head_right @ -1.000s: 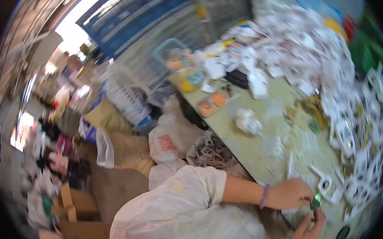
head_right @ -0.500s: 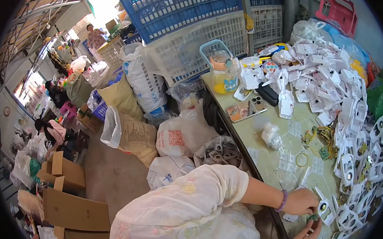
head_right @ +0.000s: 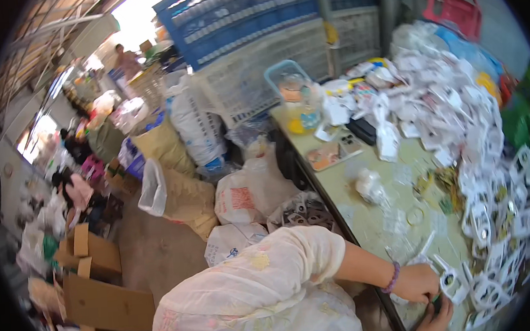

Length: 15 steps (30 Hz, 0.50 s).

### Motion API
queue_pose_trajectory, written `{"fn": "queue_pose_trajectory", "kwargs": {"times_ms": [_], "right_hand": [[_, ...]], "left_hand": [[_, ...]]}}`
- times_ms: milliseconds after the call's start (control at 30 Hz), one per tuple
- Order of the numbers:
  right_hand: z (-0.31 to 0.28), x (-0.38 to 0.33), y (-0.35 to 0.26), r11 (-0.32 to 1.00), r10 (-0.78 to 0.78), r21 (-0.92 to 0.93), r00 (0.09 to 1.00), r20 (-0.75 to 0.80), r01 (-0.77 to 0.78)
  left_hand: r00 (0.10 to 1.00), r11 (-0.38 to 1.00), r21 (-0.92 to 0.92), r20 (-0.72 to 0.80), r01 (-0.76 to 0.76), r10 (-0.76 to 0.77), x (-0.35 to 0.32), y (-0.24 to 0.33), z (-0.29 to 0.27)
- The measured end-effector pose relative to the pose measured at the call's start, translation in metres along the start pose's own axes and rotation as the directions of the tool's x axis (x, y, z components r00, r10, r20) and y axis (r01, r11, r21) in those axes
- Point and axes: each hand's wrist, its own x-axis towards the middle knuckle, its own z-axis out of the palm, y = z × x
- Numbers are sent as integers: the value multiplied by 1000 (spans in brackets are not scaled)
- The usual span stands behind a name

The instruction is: Soldering wires to circuit boards and assembling them into plastic toy housings at a factory workbench.

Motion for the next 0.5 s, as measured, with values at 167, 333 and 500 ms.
{"fn": "queue_pose_trajectory", "kwargs": {"times_ms": [167, 333, 500], "right_hand": [[4, 5, 16, 990, 91, 99, 990, 109, -101], [21, 16, 7, 995, 64, 87, 989, -134, -52], [13, -12, 0, 991, 99, 121, 923, -372, -57]], "left_hand": [[999, 1000, 27, -38, -2, 3, -8, 4, -11], [998, 990, 141, 59, 15, -24, 2, 1, -38], [995, 993, 109, 92, 33, -43, 15, 9, -34]]}}
